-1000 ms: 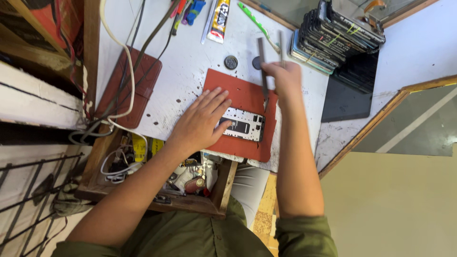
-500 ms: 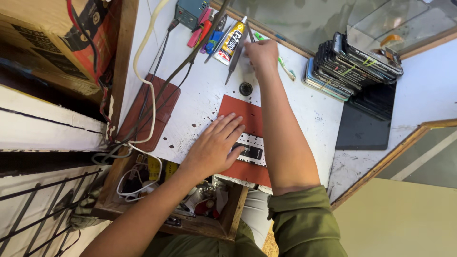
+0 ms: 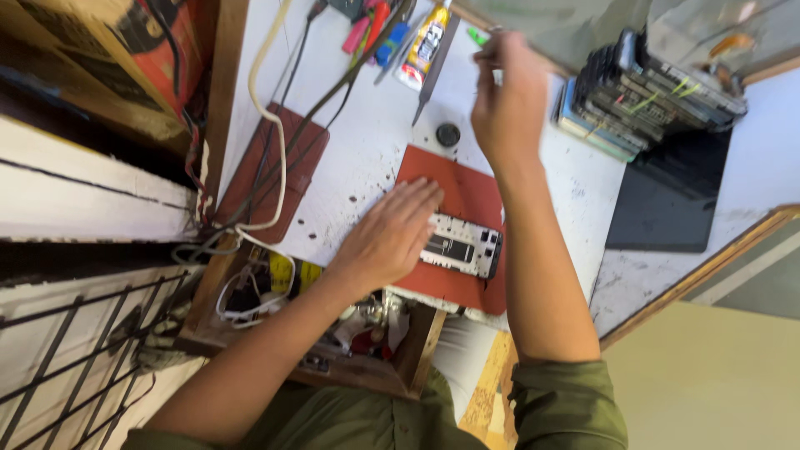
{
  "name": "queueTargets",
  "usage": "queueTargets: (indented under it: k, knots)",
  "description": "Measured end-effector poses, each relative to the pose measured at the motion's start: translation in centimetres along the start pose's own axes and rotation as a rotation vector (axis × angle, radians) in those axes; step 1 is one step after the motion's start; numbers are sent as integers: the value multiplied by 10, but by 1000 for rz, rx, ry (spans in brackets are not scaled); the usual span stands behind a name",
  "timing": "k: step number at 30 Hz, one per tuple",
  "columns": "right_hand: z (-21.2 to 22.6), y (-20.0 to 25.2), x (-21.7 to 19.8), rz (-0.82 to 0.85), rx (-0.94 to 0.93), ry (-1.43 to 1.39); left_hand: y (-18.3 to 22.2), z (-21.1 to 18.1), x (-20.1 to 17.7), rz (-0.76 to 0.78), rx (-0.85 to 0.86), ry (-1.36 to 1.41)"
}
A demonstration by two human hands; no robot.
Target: The person uses a small blade to scrape the edges of a phone frame and then uses a pink tool to apply pressure along the internal components of the mobile device.
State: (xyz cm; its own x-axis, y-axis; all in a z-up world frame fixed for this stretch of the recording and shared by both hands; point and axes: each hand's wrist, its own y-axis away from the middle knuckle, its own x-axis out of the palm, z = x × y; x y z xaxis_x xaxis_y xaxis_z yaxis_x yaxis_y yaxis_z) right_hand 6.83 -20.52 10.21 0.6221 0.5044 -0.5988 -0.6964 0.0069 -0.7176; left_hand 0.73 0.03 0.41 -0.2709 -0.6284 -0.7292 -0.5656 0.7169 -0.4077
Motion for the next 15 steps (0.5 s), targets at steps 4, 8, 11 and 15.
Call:
queueTargets:
  k: [4, 8, 11, 15]
  knots:
    - [83, 47, -70, -91, 90, 232, 2, 9, 10, -71, -19, 59]
    - [143, 129, -107, -132, 653, -694, 6, 18, 12, -220, -71, 241]
    - [158, 186, -116, 362, 549, -727, 11, 20, 3, -301, -116, 355]
    - [171, 226, -92, 737, 362, -517, 2, 29, -7, -356, -201, 277]
